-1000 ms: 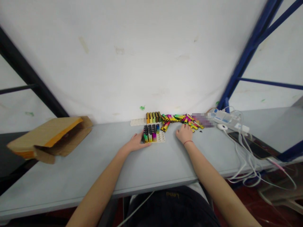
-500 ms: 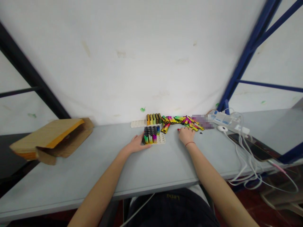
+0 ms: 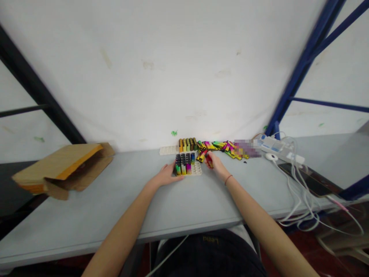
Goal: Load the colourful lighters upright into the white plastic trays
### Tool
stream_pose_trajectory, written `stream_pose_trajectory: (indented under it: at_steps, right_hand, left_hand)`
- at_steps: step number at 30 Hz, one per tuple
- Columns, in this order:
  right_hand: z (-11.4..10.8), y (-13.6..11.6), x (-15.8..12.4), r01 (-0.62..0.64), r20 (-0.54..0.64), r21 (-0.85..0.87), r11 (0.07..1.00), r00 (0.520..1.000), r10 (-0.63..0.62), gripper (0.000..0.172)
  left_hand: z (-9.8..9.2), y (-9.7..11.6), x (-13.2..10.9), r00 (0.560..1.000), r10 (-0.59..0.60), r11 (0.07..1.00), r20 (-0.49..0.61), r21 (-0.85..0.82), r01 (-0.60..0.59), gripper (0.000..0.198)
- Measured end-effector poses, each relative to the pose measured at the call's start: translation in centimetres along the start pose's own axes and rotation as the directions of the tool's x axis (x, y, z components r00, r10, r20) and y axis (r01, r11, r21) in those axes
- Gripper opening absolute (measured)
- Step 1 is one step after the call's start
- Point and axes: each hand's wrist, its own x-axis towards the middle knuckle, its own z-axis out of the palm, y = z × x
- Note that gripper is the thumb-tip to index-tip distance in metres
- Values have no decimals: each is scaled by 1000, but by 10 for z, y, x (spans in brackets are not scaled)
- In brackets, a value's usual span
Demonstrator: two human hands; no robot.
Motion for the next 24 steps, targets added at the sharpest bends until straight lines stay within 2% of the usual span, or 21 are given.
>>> stream_pose_trajectory:
  at_steps: [5,7,9,11,13,15,19,21,24]
  right_hand:
    - [7,-1,-2,-121,23,140,983,993,119,67]
    - [9,-2,-3,-151,22,137,979,989,149,65]
    - [10,-2,-5,-84,-13,67,994,996,85,60]
    - [11,-1,-6,52,-74,-51,997,996,-55,54]
    - [11,1,-7,171,-114,-163,972,975,-190,47]
    - [11,3,-7,241,-92,-215,946,960,-266,37]
    - [10,6,-7,312,0,-244,918,947,-322,26]
    - [10,6,-6,331,15,-266,906,941,-339,28]
    - [11,5,-5,302,47,-213,929,953,-299,35]
  left_hand:
    - [0,0,0,1000,-16,1000,11,15,15,88]
    - [0,0,0,1000,-15,1000,11,14,15,88]
    - [0,0,0,1000,-10,1000,8,6,10,87]
    - [0,1,0,1000,-3,1000,0,-4,3,85]
    - [0,1,-1,1000,3,1000,-5,-13,-3,85]
    - [0,1,-1,1000,0,1000,-10,-21,0,85]
    - [1,-1,0,1000,-14,1000,-11,-20,14,86]
    - [1,-1,0,1000,-13,1000,-1,-17,13,86]
    - [0,0,0,1000,-11,1000,-4,-22,11,86]
